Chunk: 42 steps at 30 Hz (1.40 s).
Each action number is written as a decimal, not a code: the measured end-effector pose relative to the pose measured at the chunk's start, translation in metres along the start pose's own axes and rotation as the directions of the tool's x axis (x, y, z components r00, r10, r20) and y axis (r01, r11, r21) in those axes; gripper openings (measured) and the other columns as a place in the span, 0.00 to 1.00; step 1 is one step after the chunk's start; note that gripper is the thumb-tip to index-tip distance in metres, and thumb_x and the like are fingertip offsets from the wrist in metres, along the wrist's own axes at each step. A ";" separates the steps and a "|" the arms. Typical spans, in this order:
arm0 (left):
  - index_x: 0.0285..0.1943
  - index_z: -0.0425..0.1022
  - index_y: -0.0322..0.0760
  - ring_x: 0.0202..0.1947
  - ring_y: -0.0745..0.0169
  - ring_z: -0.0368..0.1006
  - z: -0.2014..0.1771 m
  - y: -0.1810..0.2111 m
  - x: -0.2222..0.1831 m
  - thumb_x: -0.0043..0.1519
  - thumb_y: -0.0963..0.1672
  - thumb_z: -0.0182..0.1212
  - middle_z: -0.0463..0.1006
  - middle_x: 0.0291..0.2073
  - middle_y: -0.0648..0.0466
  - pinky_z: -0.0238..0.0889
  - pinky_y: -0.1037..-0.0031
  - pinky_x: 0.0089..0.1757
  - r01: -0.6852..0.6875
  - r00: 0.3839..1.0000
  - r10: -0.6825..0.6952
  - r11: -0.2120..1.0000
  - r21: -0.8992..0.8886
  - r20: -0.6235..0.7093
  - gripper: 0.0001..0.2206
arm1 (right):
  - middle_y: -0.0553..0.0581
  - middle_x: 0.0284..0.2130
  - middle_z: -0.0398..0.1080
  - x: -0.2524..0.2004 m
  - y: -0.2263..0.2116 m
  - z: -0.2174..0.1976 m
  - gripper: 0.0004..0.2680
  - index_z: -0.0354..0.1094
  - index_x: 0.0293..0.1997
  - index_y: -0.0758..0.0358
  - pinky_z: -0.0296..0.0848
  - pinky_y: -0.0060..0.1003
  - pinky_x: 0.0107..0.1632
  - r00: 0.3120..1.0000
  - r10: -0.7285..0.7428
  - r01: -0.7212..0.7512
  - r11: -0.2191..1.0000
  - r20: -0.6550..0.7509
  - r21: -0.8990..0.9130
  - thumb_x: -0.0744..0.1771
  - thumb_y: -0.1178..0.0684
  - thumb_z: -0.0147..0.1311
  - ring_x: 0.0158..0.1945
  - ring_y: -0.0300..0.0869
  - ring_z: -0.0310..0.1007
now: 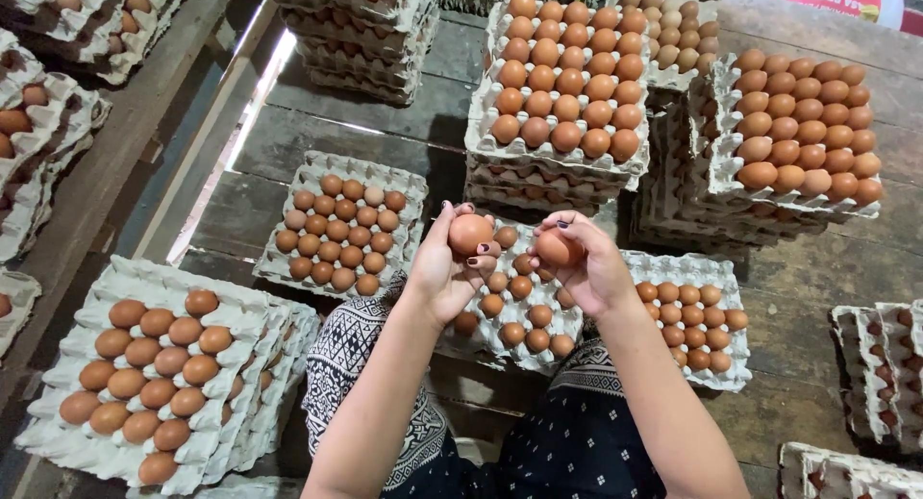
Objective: The person is manually sorting eggs and placing them into cardboard egg trays at a steady pace.
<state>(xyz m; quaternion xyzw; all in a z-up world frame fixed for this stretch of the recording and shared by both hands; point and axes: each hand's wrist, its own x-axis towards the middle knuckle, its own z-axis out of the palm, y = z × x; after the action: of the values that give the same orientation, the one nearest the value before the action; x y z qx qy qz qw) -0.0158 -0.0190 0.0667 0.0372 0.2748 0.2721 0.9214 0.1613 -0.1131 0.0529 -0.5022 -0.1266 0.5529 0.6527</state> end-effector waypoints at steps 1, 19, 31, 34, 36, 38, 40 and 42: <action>0.43 0.66 0.48 0.28 0.68 0.62 0.001 -0.001 0.000 0.67 0.53 0.48 0.68 0.40 0.52 0.56 0.93 0.24 0.002 1.000 -0.002 1.000 0.001 0.000 0.11 | 0.62 0.35 0.69 -0.001 -0.001 -0.001 0.08 0.65 0.43 0.65 0.76 0.44 0.37 1.000 -0.001 0.001 1.000 -0.002 0.001 0.64 0.55 0.46 0.34 0.50 0.73; 0.43 0.65 0.44 0.27 0.70 0.61 -0.010 -0.022 0.024 0.63 0.49 0.59 0.68 0.39 0.52 0.51 0.95 0.21 0.039 0.998 -0.038 0.999 0.021 -0.054 0.11 | 0.63 0.39 0.69 -0.006 0.000 -0.010 0.12 0.61 0.50 0.63 0.78 0.41 0.42 0.999 -0.053 0.053 0.998 -0.009 0.034 0.63 0.60 0.50 0.35 0.48 0.72; 0.41 0.70 0.49 0.26 0.66 0.64 -0.012 -0.024 0.030 0.63 0.52 0.54 0.73 0.41 0.53 0.54 0.88 0.22 0.098 0.989 -0.098 0.995 -0.004 -0.107 0.09 | 0.66 0.34 0.70 -0.011 -0.001 -0.016 0.09 0.65 0.45 0.65 0.77 0.36 0.23 0.993 -0.112 0.114 0.993 0.034 -0.037 0.63 0.59 0.57 0.24 0.48 0.73; 0.41 0.70 0.49 0.26 0.65 0.64 -0.010 -0.026 0.032 0.63 0.51 0.54 0.72 0.40 0.53 0.54 0.87 0.23 0.104 0.989 -0.104 0.995 -0.007 -0.106 0.08 | 0.63 0.37 0.71 -0.015 -0.007 -0.023 0.07 0.65 0.44 0.63 0.76 0.34 0.25 0.994 -0.110 0.110 0.994 0.001 -0.025 0.65 0.57 0.52 0.27 0.46 0.72; 0.40 0.69 0.48 0.25 0.65 0.64 -0.010 -0.031 0.036 0.62 0.50 0.54 0.73 0.39 0.53 0.54 0.86 0.23 0.114 0.988 -0.116 0.993 -0.022 -0.097 0.07 | 0.62 0.38 0.71 -0.017 -0.011 -0.033 0.10 0.61 0.48 0.62 0.77 0.34 0.29 0.994 -0.103 0.102 0.995 -0.044 -0.023 0.64 0.57 0.53 0.29 0.46 0.74; 0.40 0.69 0.48 0.25 0.65 0.64 -0.009 -0.035 0.039 0.62 0.50 0.54 0.72 0.39 0.53 0.54 0.86 0.23 0.122 0.988 -0.122 0.993 -0.007 -0.096 0.07 | 0.63 0.38 0.71 -0.018 -0.009 -0.046 0.11 0.60 0.49 0.61 0.78 0.36 0.30 0.990 -0.120 0.120 0.993 -0.077 -0.008 0.63 0.59 0.53 0.29 0.48 0.74; 0.40 0.69 0.48 0.25 0.65 0.64 -0.009 -0.041 0.042 0.62 0.50 0.54 0.72 0.39 0.53 0.53 0.85 0.23 0.131 0.987 -0.130 0.991 0.008 -0.092 0.07 | 0.65 0.39 0.71 -0.025 -0.012 -0.053 0.13 0.58 0.50 0.61 0.78 0.38 0.30 0.984 -0.139 0.140 0.990 -0.112 0.005 0.62 0.60 0.54 0.29 0.50 0.74; 0.41 0.68 0.48 0.26 0.65 0.65 -0.008 -0.046 0.045 0.62 0.50 0.54 0.73 0.39 0.53 0.54 0.85 0.23 0.138 0.985 -0.135 0.990 0.028 -0.107 0.07 | 0.63 0.37 0.68 -0.035 -0.020 -0.056 0.14 0.56 0.49 0.63 0.77 0.36 0.32 0.971 -0.162 0.166 0.986 -0.175 0.011 0.61 0.62 0.56 0.30 0.48 0.73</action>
<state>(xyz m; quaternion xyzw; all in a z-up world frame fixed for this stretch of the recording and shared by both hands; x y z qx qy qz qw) 0.0333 -0.0353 0.0276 0.0201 0.3295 0.2051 0.9214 0.2012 -0.1692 0.0561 -0.5280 -0.1034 0.4529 0.7109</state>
